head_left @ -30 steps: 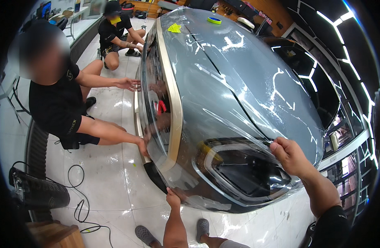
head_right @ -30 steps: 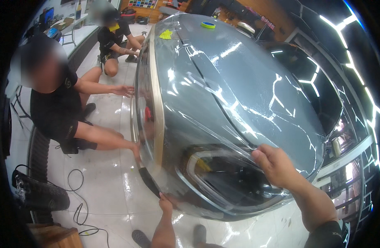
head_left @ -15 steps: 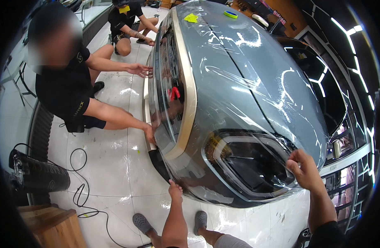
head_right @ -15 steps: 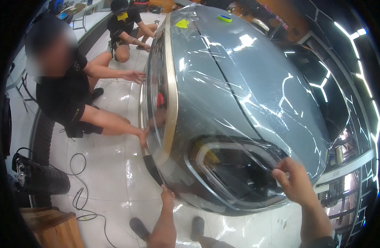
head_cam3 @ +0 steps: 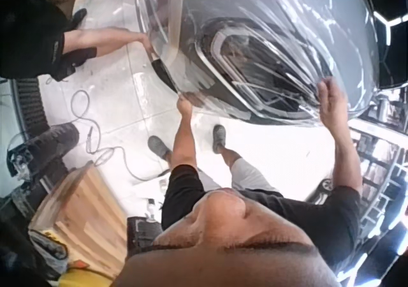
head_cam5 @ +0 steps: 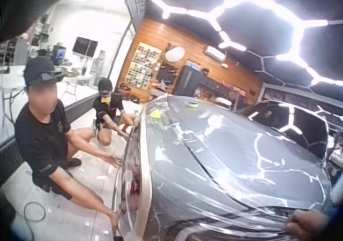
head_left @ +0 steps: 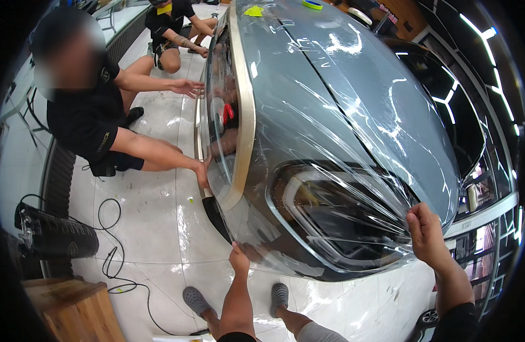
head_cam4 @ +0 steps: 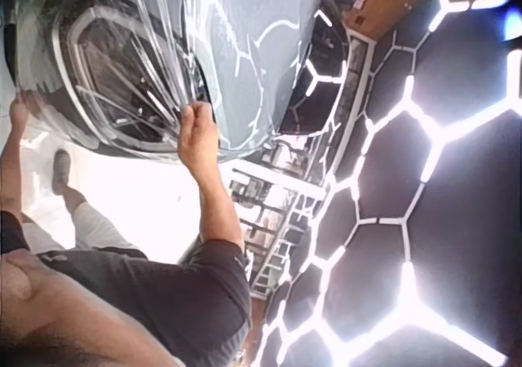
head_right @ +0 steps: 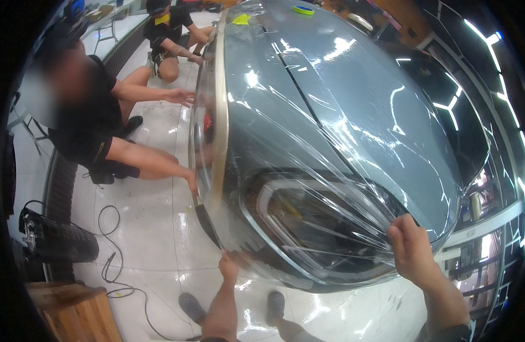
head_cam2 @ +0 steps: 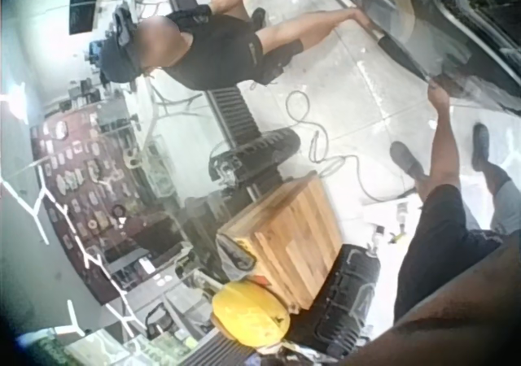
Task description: The person applies a transparent protective film to the front bumper and grille of a grey car. They use a spray bottle to wet the surface and a squeegee to smooth the film, while a coworker assists by holding the film and spraying the area.
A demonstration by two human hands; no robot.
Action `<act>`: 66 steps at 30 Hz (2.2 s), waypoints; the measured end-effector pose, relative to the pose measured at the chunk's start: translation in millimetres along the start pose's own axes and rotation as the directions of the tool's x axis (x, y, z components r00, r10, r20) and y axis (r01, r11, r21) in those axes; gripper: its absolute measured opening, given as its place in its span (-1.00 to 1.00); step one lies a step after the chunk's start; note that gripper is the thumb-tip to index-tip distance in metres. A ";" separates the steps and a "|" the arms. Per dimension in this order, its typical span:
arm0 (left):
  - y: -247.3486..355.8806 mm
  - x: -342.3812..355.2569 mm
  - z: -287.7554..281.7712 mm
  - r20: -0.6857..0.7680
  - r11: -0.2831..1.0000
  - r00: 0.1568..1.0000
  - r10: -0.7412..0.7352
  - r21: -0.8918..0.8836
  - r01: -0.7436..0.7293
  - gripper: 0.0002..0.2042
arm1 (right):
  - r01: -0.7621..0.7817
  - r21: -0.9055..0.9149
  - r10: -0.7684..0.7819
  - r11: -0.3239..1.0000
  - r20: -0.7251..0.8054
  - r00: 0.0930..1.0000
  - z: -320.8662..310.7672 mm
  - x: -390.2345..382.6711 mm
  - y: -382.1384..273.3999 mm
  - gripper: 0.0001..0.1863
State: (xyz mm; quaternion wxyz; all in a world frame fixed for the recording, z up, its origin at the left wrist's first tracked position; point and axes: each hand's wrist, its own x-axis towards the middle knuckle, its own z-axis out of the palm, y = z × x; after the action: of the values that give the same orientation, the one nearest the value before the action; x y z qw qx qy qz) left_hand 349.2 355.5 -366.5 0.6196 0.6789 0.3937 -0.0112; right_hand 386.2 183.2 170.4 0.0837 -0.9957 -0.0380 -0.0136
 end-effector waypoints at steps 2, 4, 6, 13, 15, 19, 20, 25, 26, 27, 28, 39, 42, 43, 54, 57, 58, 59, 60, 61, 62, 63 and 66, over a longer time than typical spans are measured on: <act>-1.5 -0.2 5.4 -0.035 1.000 0.999 0.024 0.012 -0.024 -0.33 | 0.010 -0.037 -0.010 0.999 -0.013 1.000 -0.3 4.9 -2.7 -0.83; -1.5 1.6 12.7 -0.067 0.999 0.997 0.028 0.031 -0.026 -0.34 | 0.020 -0.028 -0.020 0.999 -0.017 1.000 -0.6 7.0 -4.8 -0.83; -4.8 1.6 13.1 -0.014 0.999 0.999 -0.033 0.021 0.033 -0.35 | 0.029 0.028 -0.029 0.999 -0.010 1.000 -1.9 6.5 -4.6 -0.83; 2.6 -0.8 6.4 0.038 0.998 0.998 -0.041 0.057 0.039 -0.36 | -0.013 -0.029 0.009 0.999 -0.134 0.991 0.4 21.6 -1.5 -0.83; 1.6 3.0 9.2 0.062 0.993 0.996 -0.069 0.098 0.062 -0.36 | -0.059 -0.004 0.058 0.998 -0.119 0.991 -1.7 22.2 -4.1 -0.84; -39.2 36.5 -14.6 0.037 0.984 0.984 -0.172 -0.030 0.173 -0.34 | 0.088 0.150 -0.086 0.985 -0.021 0.996 -17.4 55.7 -49.1 -0.80; -26.5 22.3 -25.2 0.119 0.973 0.965 -0.232 0.010 0.232 -0.33 | 0.056 0.186 -0.054 0.981 -0.018 0.998 -17.2 53.3 -37.0 -0.77; 49.8 -3.1 -137.3 0.416 0.866 0.889 0.192 0.354 -0.353 -0.62 | -0.129 0.084 0.129 0.988 -0.003 0.992 -13.1 87.4 -59.5 -0.70; 106.5 0.7 -150.8 0.405 0.842 0.864 0.299 0.313 -0.439 -0.66 | -0.128 0.098 0.132 0.987 -0.037 0.991 -11.2 90.4 -55.4 -0.71; 171.3 4.9 -163.9 0.376 0.809 0.831 0.409 0.272 -0.521 -0.70 | -0.111 0.116 0.119 0.987 -0.073 0.990 -10.0 93.7 -55.8 -0.73; 241.9 5.1 -173.5 0.341 0.712 0.734 0.587 0.214 -0.669 -0.74 | -0.089 0.128 0.100 0.988 -0.087 0.991 -9.7 91.6 -60.2 -0.74; 636.2 -82.8 -75.2 0.985 -0.268 -0.165 0.045 -0.147 -0.952 -0.72 | 0.027 0.314 0.005 0.949 -0.100 0.995 -19.7 91.7 -59.7 -0.81; 665.9 -44.2 -64.9 0.989 -0.478 -0.125 -0.083 -0.150 -0.866 -0.84 | -0.053 0.361 0.093 0.931 -0.096 0.991 -18.6 100.4 -59.9 -0.81; 675.0 -27.5 -61.2 0.986 -0.502 -0.130 -0.103 -0.164 -0.849 -0.87 | -0.062 0.369 0.097 0.928 -0.077 0.992 -24.8 103.8 -63.1 -0.82; 681.6 -4.7 -21.7 0.762 -0.348 -0.551 -0.340 -0.647 -0.678 -0.87 | -0.386 0.103 0.399 0.917 -0.159 0.903 3.0 117.9 -105.7 -0.82; 680.6 -1.6 -0.6 0.732 -0.312 -0.571 -0.371 -0.678 -0.666 -0.77 | -0.535 0.005 0.530 0.845 -0.140 0.836 7.7 109.7 -110.9 -0.75; 687.5 -11.4 2.9 0.782 -0.345 -0.457 -0.423 -0.605 -0.717 -0.71 | -0.560 -0.023 0.556 0.828 -0.095 0.826 3.3 115.5 -107.9 -0.70; 692.2 -12.1 6.4 0.817 -0.338 -0.427 -0.388 -0.557 -0.759 -0.69 | -0.539 -0.051 0.537 0.841 -0.058 0.842 3.7 119.9 -96.6 -0.68; 692.0 4.6 8.4 0.839 -0.317 -0.419 -0.346 -0.525 -0.789 -0.71 | -0.533 -0.048 0.531 0.845 -0.040 0.846 7.7 135.3 -92.4 -0.67; 690.8 12.1 8.2 0.839 -0.296 -0.448 -0.310 -0.532 -0.793 -0.71 | -0.542 -0.013 0.540 0.840 -0.076 0.838 9.2 138.5 -92.3 -0.66; 689.4 11.5 1.9 0.843 -0.281 -0.464 -0.273 -0.531 -0.799 -0.71 | -0.542 0.030 0.542 0.840 -0.117 0.832 8.8 131.5 -96.8 -0.66; 686.5 6.3 -1.5 0.837 -0.268 -0.451 -0.310 -0.532 -0.803 -0.71 | -0.540 0.046 0.540 0.840 -0.161 0.826 3.1 116.1 -100.5 -0.65; 697.5 -24.3 -10.3 0.810 -0.222 -0.452 -0.372 -0.551 -0.804 -0.69 | -0.522 0.103 0.530 0.847 -0.243 0.812 -7.8 76.8 -108.0 -0.64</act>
State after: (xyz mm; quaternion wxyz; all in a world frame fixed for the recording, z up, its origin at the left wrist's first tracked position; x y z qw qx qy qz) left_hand 710.1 406.0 228.8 0.0184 0.6581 -0.7182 -0.2253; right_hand 454.2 293.8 198.5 0.1039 -0.9551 0.2498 -0.1207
